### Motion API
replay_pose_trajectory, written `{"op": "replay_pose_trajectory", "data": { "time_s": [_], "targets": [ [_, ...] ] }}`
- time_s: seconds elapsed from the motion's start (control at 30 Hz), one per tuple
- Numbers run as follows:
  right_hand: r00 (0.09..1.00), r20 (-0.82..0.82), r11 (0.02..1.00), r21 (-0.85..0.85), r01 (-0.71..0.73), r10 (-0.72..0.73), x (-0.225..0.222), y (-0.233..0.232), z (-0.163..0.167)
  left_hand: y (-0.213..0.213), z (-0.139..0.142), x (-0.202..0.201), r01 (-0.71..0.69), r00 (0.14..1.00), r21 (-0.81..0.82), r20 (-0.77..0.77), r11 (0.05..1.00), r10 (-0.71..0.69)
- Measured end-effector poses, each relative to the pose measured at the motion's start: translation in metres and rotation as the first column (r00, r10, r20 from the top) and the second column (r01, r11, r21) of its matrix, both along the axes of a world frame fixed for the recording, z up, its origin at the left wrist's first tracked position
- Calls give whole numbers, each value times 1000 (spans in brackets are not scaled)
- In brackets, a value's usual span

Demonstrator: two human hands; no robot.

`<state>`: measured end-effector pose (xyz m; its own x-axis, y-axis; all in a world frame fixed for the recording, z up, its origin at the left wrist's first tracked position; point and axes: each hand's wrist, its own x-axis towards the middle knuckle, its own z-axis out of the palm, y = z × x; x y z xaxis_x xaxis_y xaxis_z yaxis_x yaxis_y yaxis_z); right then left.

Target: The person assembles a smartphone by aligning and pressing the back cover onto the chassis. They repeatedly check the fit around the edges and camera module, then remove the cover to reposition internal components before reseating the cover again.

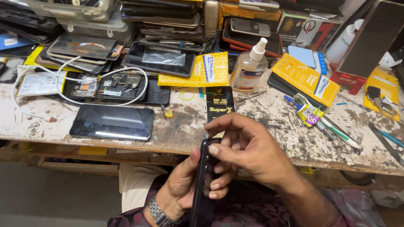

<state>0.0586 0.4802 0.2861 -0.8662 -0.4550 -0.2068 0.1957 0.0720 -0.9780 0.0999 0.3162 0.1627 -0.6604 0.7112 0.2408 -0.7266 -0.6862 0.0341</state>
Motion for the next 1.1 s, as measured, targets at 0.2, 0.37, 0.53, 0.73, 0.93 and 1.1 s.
{"op": "replay_pose_trajectory", "data": {
  "time_s": [0.2, 0.37, 0.53, 0.73, 0.93, 1.1],
  "targets": [
    [996, -58, 998, -17, -66, 65, -2, 8, 0, 5, -6, 0, -23, 999, 0, -37, 1000, 23],
    [984, -170, 988, 150, -27, 53, -1, 15, -7, 6, -15, -2, 22, 1000, -30, -22, 999, -23],
    [981, -186, 981, 191, -25, 61, 5, 15, -6, 7, -12, 3, 16, 1000, -25, -11, 1000, -17],
    [986, -56, 988, 22, -156, 157, 3, 22, 12, 6, 2, 8, 57, 995, -47, -80, 997, -61],
    [973, -9, 973, 7, -229, 229, -7, 14, 12, -5, -12, -3, 105, 986, -31, -124, 994, -108],
    [852, -359, 920, 241, -309, 381, -16, 20, 15, -10, -21, -6, 135, 978, -50, -153, 990, -141]
  ]
}}
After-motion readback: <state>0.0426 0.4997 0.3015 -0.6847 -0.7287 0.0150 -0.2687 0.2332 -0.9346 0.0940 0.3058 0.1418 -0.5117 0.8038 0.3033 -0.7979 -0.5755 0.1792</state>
